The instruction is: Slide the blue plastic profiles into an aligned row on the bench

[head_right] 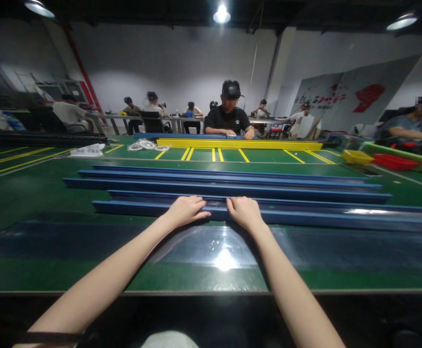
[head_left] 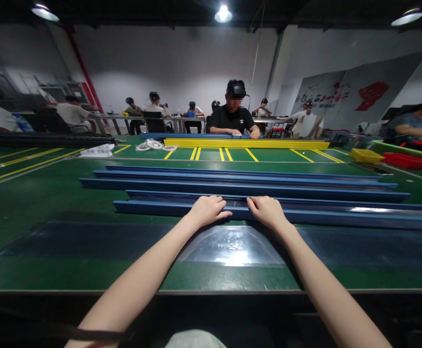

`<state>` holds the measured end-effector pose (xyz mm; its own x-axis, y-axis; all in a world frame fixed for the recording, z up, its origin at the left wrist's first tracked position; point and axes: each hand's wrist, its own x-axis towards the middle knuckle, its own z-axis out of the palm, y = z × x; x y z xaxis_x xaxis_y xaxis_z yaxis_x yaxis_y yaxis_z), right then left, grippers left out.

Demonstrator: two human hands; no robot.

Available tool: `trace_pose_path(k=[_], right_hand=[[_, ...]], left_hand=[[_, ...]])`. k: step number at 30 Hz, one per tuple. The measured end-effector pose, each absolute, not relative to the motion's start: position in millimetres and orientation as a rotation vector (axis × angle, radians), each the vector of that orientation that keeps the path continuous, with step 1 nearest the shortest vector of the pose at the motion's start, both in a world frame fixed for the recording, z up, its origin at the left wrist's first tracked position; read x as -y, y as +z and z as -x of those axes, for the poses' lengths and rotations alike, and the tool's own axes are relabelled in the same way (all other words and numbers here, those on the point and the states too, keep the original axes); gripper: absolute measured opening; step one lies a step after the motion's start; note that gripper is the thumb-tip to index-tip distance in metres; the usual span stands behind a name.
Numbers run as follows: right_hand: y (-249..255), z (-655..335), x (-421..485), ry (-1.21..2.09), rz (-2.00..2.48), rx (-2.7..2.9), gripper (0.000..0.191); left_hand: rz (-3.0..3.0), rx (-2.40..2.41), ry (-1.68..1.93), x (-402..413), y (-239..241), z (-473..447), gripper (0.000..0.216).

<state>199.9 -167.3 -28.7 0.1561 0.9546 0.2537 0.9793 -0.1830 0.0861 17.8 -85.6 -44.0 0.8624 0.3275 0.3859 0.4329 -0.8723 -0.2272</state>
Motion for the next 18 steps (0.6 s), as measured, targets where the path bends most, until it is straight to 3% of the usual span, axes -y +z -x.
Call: trace_pose_path(k=[18], right_hand=[[-30.3,-202.6,168.7,-0.404,2.186,1.987,0.045]], left_hand=[[2.768,0.526,-0.537,83.4,-43.1,-16.8,0.036]])
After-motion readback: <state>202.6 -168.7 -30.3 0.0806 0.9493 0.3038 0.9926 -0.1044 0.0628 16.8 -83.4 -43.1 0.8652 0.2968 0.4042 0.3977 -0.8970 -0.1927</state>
